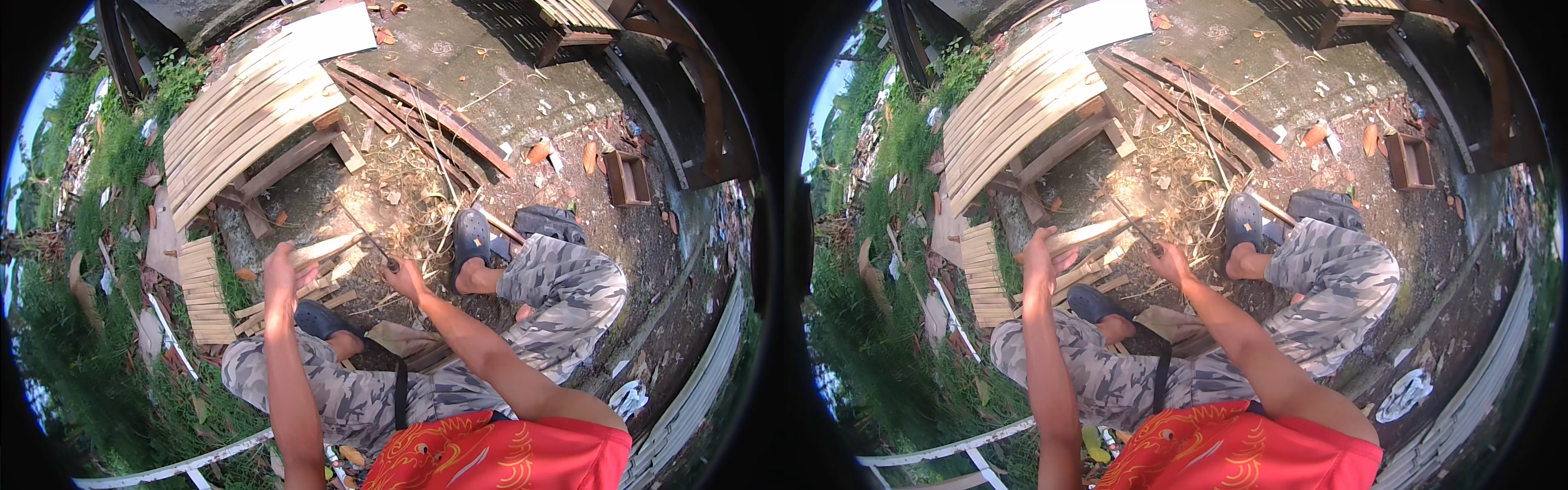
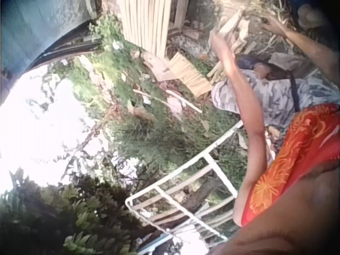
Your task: The person sits on the ground and uses a knife to split thin wooden sticks into smaller pieces. They hold the wood with one hand and repeatedly strike it with the knife to separate the material, then place the split pieces aside.
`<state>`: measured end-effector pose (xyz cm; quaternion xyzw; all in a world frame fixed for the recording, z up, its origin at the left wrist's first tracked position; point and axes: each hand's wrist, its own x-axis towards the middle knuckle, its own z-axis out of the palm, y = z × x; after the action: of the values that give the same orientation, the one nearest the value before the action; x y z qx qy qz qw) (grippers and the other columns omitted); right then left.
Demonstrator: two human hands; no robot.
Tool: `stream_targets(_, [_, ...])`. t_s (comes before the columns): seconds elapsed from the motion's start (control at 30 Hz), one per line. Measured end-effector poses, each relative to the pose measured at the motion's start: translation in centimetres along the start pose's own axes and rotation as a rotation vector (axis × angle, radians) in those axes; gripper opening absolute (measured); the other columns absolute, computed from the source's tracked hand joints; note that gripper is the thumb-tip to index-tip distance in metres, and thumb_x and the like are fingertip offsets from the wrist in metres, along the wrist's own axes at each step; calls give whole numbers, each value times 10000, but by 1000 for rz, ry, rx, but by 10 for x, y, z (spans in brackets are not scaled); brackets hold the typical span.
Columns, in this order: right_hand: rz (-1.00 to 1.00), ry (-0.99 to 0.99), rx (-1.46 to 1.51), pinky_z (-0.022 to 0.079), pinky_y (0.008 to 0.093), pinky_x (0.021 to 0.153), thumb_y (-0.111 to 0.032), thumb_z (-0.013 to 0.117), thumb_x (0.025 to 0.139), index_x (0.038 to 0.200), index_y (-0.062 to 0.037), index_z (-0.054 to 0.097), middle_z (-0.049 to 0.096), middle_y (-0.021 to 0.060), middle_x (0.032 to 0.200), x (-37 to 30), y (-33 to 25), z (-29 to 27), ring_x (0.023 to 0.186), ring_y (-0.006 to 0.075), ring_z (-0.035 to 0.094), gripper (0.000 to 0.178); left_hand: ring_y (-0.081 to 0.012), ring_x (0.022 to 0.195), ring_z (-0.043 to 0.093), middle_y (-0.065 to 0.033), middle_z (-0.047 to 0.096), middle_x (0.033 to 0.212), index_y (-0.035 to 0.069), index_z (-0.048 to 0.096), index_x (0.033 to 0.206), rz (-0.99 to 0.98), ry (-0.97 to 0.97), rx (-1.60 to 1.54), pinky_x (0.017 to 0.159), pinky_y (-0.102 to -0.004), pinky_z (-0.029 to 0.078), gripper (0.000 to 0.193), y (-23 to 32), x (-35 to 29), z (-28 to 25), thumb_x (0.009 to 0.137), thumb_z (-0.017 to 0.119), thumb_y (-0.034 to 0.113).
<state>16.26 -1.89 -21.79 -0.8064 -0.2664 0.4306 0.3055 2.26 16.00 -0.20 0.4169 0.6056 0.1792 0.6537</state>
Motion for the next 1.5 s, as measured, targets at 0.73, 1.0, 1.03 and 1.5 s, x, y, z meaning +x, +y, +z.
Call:
stream_targets(0.73, [-280,181,31,537,453,713,-331,672,797,894,-13,673,664,259,759,-4,-4,11,764,429,666,332,-317,805,694,-262,624,1032,-73,536,1178,31,10,13,693,-354,612,454,6,0,-3,896,516,282])
stream_targets(1.0, [254,-58,-134,542,456,762,-292,644,827,956,-2,701,689,262,868,4,3,-1,837,383,692,323,-332,813,687,-256,608,1051,-93,501,1201,7,20,-15,681,-345,609,467,8,1,-7,910,498,273])
stream_targets(1.03, [230,-67,-116,542,454,766,-290,641,827,964,-6,705,692,259,879,8,3,0,842,376,696,322,-335,816,688,-261,607,1051,-96,501,1200,0,36,-36,679,-347,610,471,5,1,-9,909,500,275])
stream_targets(1.5, [428,-111,-276,535,428,889,-273,627,781,1053,-36,716,695,191,1102,-9,102,-9,1068,341,659,371,-288,852,702,-230,637,1074,-82,523,1212,-116,-58,13,686,-333,600,428,-20,-8,-53,940,489,246])
